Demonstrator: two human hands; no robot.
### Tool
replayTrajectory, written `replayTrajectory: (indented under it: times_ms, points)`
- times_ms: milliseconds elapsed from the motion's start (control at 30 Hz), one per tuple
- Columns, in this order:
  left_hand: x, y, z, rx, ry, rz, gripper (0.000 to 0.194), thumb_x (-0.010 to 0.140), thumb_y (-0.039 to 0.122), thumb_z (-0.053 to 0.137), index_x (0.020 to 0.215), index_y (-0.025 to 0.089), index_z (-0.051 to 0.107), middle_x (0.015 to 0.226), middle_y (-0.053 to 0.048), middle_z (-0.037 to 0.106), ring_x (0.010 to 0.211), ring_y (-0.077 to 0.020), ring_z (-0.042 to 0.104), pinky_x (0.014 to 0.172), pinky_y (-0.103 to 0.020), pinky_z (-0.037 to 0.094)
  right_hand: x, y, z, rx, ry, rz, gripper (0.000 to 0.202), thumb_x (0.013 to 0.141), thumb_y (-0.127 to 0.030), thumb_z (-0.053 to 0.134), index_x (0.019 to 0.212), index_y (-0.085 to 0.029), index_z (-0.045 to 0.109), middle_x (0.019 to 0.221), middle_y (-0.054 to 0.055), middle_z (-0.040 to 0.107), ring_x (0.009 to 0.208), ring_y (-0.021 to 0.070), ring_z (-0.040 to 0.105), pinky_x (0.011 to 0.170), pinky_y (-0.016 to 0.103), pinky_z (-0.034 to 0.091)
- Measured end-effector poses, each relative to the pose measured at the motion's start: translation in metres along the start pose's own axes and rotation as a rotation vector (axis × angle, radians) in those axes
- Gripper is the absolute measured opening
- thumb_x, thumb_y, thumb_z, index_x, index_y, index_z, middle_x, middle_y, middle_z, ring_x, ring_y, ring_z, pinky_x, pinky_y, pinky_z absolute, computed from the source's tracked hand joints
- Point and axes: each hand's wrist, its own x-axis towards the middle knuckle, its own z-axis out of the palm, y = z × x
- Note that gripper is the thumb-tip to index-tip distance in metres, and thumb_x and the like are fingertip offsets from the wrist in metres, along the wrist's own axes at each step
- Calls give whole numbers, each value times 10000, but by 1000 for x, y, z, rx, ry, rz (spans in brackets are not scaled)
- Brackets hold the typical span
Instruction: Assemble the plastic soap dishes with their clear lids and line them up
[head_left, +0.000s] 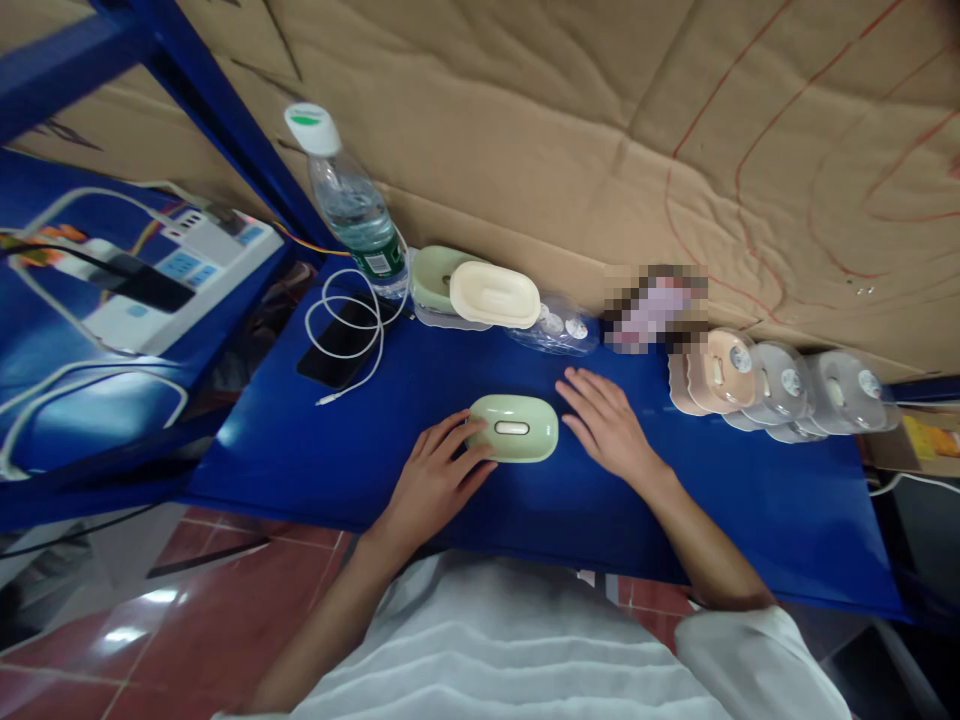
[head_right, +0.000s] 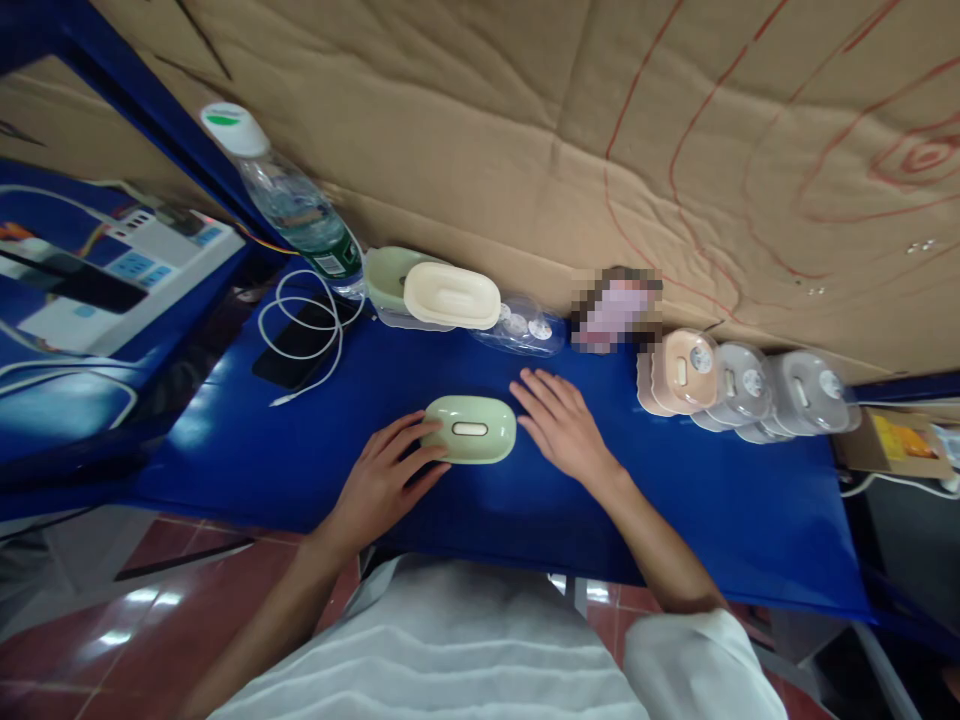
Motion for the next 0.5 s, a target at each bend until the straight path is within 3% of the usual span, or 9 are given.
replayTrajectory:
  times_ms: [167,267,367,500]
  points:
    - [-16,-12,-5,-132,88,-16,105,1011,209,732,1104,249,759,1337,-80,744,1419,-295,617,1156,-482,555,69,31,3,-77,46,146,751,1094,-506,571,1740,-231,305,1790,149,315,1669,417,259,1307,684,327]
    - [-18,-15,-3,-178,133,-25,95,1002,184,737,1073,245,756,1307,-74,748,1393,-279,634,1147,-472,567,100,44,14,-89,4,204,820,1043,-556,647,1729,-229,339,1802,169,274,1658,436,281,1303,690,323]
    - [-17,-16,-1,-171,136,-16,74,996,226,766,1065,242,748,1314,-78,743,1384,-288,634,1141,-486,575,112,48,18,-70,-8,220,715,1050,-503,647,1680,-230,451,1752,177,387,1594,415,423,1272,650,406]
    - [-16,-18,0,-171,114,20,132,987,266,790,1102,236,733,1340,-89,731,1398,-305,615,1131,-502,585,99,39,2,-88,110,227,647,1066,-530,613,1633,-230,530,1716,162,451,1565,382,478,1270,601,447]
